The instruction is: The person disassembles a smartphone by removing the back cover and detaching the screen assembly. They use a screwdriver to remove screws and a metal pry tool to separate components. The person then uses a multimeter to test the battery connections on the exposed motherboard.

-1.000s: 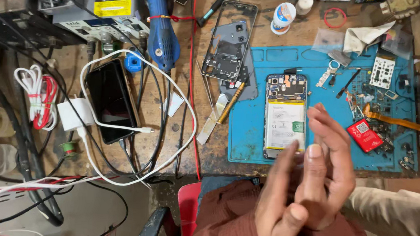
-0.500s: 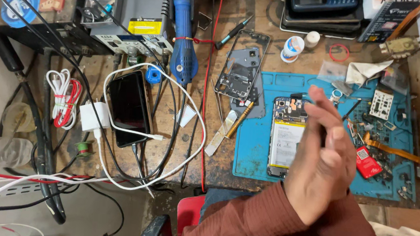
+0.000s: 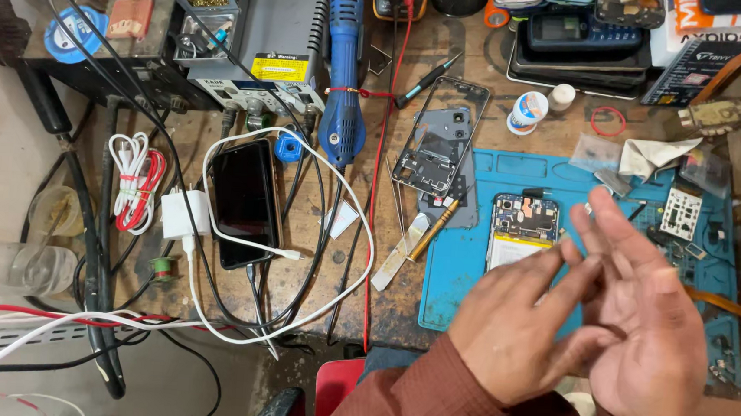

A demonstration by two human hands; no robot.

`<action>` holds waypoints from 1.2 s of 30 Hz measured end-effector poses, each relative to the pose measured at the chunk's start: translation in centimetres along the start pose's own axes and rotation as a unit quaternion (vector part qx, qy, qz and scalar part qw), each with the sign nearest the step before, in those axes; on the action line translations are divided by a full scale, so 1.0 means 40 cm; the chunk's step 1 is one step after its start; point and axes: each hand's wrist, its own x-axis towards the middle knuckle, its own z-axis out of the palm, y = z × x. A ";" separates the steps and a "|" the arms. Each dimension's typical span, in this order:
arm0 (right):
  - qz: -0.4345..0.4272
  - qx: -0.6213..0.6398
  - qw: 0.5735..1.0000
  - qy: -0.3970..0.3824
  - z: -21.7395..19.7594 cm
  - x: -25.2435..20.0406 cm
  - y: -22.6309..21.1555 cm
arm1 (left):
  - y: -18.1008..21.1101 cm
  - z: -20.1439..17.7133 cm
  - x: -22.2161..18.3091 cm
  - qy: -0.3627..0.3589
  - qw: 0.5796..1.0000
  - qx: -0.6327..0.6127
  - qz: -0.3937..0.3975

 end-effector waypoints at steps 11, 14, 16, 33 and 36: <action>0.107 -0.194 0.971 0.087 -0.230 -0.180 0.140 | -0.168 -0.369 -0.251 0.234 0.897 0.263 -0.268; 0.081 -0.205 0.970 0.102 -0.231 -0.183 0.160 | -0.157 -0.345 -0.363 0.250 0.867 0.227 -0.366; 0.079 -0.230 0.965 0.094 -0.215 -0.180 0.157 | -0.141 -0.287 -0.438 0.232 0.866 0.197 -0.397; 0.069 -0.186 0.878 -0.436 -0.228 -0.259 0.201 | -0.460 0.126 -0.678 0.136 0.831 -0.249 -0.479; 0.237 -0.260 0.850 -0.392 -0.187 -0.261 0.193 | -0.383 0.039 -0.686 0.111 0.863 -0.118 -0.478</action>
